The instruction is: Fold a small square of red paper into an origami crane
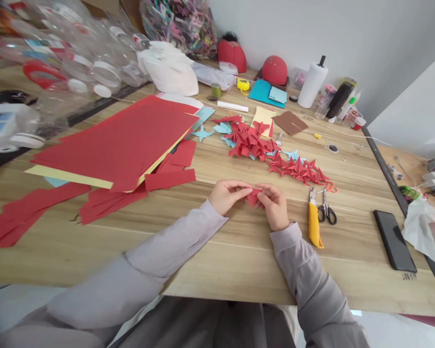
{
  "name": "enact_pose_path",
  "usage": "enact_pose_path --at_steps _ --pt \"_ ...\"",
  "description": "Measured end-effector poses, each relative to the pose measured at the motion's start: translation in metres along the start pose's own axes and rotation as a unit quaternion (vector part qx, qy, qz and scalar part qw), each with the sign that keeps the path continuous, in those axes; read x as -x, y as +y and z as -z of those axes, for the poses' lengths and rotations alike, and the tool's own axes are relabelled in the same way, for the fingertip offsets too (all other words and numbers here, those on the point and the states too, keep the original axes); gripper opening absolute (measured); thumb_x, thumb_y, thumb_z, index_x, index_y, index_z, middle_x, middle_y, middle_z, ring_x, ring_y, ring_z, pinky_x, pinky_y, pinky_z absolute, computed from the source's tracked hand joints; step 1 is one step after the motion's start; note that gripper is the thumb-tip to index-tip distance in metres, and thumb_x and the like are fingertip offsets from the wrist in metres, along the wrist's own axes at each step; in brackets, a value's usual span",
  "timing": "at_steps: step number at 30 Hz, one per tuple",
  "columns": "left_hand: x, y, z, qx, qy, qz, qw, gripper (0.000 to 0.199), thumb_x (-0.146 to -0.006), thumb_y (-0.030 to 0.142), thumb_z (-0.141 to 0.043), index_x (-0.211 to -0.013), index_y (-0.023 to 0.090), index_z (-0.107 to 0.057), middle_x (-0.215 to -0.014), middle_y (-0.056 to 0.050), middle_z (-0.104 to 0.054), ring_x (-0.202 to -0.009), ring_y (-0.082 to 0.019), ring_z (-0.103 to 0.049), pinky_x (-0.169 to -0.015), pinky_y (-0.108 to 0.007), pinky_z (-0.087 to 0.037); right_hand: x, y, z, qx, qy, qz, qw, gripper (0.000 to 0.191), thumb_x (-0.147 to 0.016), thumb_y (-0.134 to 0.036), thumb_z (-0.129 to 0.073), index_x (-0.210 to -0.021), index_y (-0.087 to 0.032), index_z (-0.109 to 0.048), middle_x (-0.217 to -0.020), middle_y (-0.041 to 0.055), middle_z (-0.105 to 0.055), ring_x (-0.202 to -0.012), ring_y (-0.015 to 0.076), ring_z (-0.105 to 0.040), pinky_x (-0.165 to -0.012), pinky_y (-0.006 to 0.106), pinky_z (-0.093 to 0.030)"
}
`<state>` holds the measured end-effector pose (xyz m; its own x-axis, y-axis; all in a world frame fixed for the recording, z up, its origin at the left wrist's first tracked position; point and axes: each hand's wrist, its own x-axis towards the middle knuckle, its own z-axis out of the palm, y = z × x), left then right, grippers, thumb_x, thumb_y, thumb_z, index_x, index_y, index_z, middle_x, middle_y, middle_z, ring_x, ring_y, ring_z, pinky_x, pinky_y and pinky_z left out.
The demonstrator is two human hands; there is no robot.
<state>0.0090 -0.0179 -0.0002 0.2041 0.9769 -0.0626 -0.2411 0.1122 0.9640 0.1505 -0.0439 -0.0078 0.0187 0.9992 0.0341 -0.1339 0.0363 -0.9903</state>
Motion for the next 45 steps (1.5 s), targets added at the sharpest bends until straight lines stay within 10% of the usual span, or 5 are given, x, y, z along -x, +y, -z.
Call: enact_pose_path --at_steps 17,34,45 --pt "0.0030 0.0005 0.0017 -0.160 -0.007 -0.132 0.978 0.013 -0.069 0.026 -0.061 -0.063 0.014 -0.065 -0.063 -0.003 -0.065 -0.061 -0.014 -0.058 -0.062 -0.026 -0.046 -0.0013 0.0001 -0.0030 0.051 0.008 -0.005 0.999 0.027 -0.070 -0.043 -0.065 -0.069 -0.017 -0.058 -0.047 -0.0035 -0.057 -0.042 0.0079 -0.050 -0.042 0.020 -0.035" --pt "0.0000 -0.0021 0.0027 -0.023 -0.045 -0.013 0.999 0.024 -0.065 0.036 -0.065 -0.069 0.011 -0.066 -0.063 -0.003 -0.065 -0.058 -0.013 -0.057 -0.061 -0.028 -0.048 -0.0029 0.0008 0.0004 0.002 0.008 -0.023 1.000 0.026 -0.072 -0.040 -0.064 -0.064 -0.017 -0.056 -0.044 -0.0041 -0.056 -0.038 0.0074 -0.048 -0.041 0.019 -0.034" --pt "-0.0012 -0.0075 0.0006 -0.088 -0.010 -0.100 0.991 0.022 -0.060 0.019 -0.067 -0.081 0.012 -0.067 -0.081 -0.006 -0.066 -0.074 -0.015 -0.060 -0.072 -0.029 -0.048 -0.0052 0.0008 -0.0003 0.005 0.023 -0.023 0.999 0.024 -0.073 -0.039 -0.064 -0.067 -0.016 -0.057 -0.045 -0.0039 -0.056 -0.040 0.0069 -0.047 -0.043 0.019 -0.035"
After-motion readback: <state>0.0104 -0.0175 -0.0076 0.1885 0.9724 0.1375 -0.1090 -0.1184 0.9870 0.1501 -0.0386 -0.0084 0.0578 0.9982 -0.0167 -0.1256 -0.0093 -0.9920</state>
